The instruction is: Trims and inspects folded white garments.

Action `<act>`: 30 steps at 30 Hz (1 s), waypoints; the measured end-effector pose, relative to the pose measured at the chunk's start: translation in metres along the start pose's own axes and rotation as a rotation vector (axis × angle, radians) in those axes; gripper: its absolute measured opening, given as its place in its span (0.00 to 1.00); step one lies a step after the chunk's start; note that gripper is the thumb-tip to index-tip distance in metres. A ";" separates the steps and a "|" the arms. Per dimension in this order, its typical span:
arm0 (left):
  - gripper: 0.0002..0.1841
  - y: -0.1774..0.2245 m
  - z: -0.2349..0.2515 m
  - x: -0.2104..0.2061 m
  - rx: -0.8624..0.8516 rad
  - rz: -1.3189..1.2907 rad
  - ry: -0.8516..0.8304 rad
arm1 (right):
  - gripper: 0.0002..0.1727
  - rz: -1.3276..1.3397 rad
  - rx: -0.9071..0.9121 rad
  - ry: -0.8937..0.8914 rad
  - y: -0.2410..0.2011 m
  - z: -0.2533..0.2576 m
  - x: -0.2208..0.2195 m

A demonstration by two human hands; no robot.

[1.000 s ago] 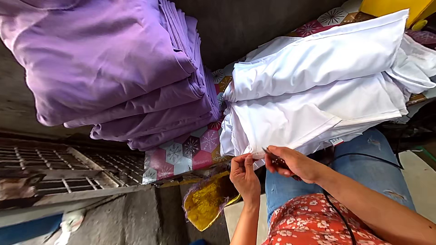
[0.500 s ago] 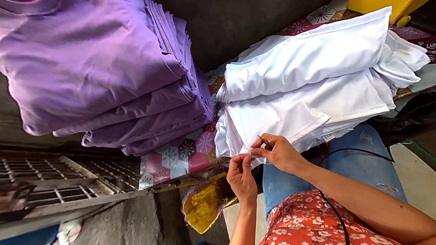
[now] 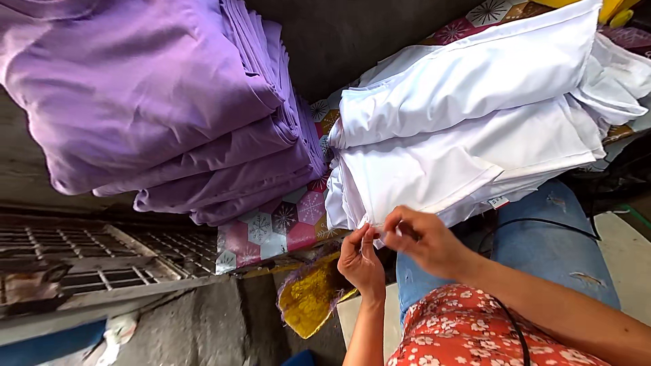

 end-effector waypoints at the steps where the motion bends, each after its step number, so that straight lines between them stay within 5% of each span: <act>1: 0.03 -0.001 0.000 0.001 0.020 0.009 0.016 | 0.20 0.074 -0.204 -0.056 0.012 0.002 0.005; 4: 0.06 -0.007 -0.001 0.003 0.111 -0.007 0.013 | 0.27 0.317 -0.626 -0.283 0.037 -0.007 0.002; 7: 0.07 -0.010 -0.003 0.002 0.224 -0.046 -0.011 | 0.30 0.328 -0.817 -0.483 0.048 -0.021 -0.012; 25: 0.11 -0.007 -0.002 -0.002 0.431 -0.146 -0.060 | 0.29 0.472 -0.878 -0.595 0.060 -0.015 -0.021; 30: 0.11 -0.007 -0.003 -0.004 0.433 -0.141 -0.088 | 0.31 0.700 -0.955 -0.532 0.060 -0.013 -0.024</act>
Point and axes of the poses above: each hand's wrist, its own z-axis towards the middle knuckle, its own x-axis out of the back of the hand, y = z × x, the point moved 7 cm from there along z, towards the middle knuckle, and after that the axes turned 10 degrees about y, right-handed, at the moved point
